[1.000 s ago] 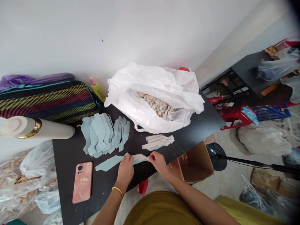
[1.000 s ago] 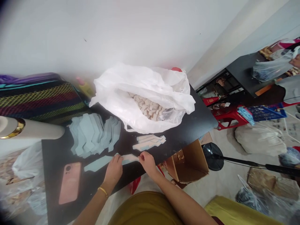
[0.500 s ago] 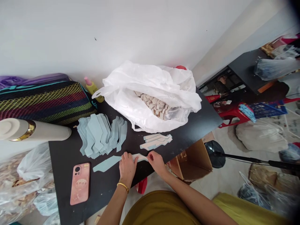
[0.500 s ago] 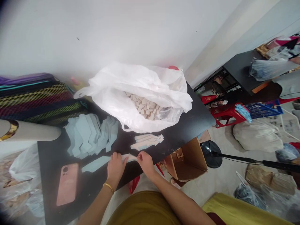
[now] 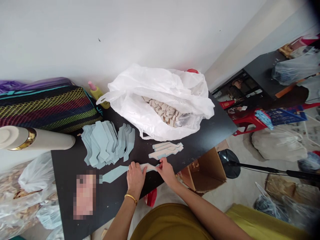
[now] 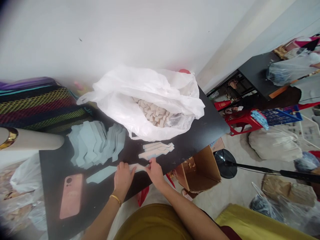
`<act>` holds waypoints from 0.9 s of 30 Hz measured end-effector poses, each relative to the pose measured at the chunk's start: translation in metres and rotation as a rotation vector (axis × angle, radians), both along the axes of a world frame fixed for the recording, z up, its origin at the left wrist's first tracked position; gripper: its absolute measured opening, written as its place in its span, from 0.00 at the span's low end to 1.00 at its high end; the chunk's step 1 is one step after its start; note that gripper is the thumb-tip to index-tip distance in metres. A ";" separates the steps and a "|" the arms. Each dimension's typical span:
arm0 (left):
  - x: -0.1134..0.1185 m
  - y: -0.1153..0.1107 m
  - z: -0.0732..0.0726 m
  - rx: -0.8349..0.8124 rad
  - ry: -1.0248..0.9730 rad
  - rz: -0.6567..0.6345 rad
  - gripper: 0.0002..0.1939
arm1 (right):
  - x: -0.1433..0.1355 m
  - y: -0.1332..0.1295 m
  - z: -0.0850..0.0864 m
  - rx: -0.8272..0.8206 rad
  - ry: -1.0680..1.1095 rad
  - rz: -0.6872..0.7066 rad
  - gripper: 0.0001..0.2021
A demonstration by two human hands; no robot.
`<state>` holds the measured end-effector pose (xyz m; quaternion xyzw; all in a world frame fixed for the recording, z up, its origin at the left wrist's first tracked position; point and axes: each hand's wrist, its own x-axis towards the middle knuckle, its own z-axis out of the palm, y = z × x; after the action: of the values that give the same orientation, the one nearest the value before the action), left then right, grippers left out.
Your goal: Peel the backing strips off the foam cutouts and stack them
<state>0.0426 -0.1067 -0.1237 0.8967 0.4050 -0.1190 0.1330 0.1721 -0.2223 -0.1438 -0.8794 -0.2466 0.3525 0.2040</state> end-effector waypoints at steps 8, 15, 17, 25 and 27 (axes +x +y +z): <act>-0.024 0.001 -0.011 -0.039 -0.219 -0.030 0.11 | 0.023 -0.006 0.024 -0.083 -0.140 0.201 0.05; -0.075 -0.002 -0.031 -0.181 -0.637 0.039 0.11 | -0.014 0.029 0.016 0.252 -0.002 0.400 0.09; -0.074 0.002 -0.034 -0.235 -0.597 0.097 0.10 | -0.020 0.039 0.008 0.215 -0.022 0.419 0.11; -0.052 0.019 -0.012 -0.404 -0.390 0.372 0.11 | -0.025 0.052 0.024 0.025 -0.115 0.509 0.12; -0.060 0.016 -0.005 -0.386 -0.466 0.413 0.11 | -0.024 0.049 0.033 0.025 -0.107 0.528 0.11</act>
<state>-0.0173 -0.0909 -0.1287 0.7575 0.5063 0.0435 0.4099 0.1484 -0.1731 -0.1107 -0.7993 -0.4821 0.3437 0.1023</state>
